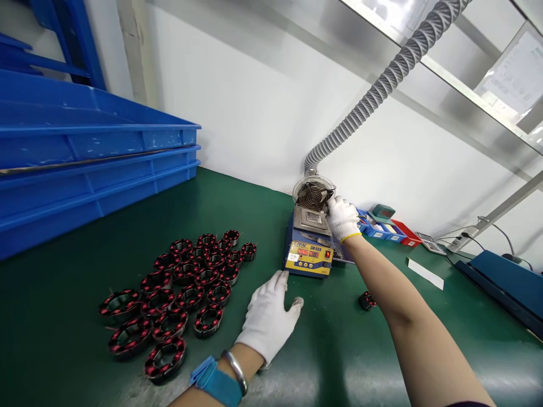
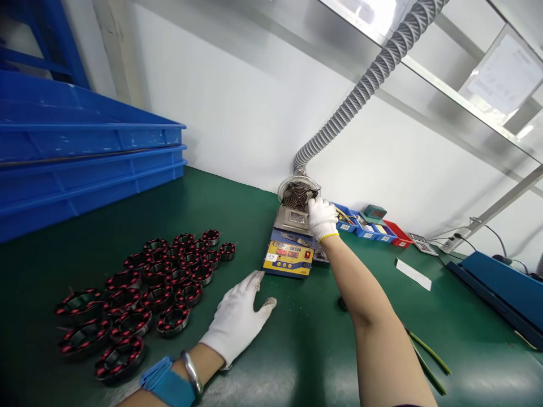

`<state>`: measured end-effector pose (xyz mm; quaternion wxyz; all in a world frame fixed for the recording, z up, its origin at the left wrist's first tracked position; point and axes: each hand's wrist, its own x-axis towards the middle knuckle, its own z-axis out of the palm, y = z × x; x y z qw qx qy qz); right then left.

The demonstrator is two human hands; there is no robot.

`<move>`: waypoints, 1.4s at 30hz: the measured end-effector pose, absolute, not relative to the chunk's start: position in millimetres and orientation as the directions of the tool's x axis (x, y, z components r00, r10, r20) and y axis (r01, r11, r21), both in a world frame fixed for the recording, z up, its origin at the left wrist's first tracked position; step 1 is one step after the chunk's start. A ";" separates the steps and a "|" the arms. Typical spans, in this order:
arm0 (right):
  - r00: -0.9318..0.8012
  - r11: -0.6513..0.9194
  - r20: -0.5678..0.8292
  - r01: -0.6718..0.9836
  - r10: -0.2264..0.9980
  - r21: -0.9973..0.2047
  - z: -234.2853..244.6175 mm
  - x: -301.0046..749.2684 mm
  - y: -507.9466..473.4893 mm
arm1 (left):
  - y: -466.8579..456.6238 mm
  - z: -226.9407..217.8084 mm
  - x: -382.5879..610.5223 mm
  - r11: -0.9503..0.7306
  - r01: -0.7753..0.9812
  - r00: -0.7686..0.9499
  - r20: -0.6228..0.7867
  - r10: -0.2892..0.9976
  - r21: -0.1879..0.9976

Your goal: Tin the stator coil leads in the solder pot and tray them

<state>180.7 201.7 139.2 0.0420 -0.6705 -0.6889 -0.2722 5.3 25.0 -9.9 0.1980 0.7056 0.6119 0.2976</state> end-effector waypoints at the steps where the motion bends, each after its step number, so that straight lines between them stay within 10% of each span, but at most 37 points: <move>1: -0.040 -0.065 0.449 0.974 0.893 0.217 140.5 185.9 202.4 | 25.1 -9.9 5.2 -0.174 0.746 0.076 0.178 0.981 0.643; 7: 0.236 -0.081 0.289 0.884 0.928 -0.461 136.7 211.3 212.2 | 25.7 -11.9 5.0 -0.189 0.742 0.079 0.195 0.978 0.643; 42: 0.221 -0.058 0.280 0.869 0.934 -0.491 110.9 194.3 214.5 | 25.8 -13.4 4.4 -0.201 0.746 0.086 0.208 0.974 0.634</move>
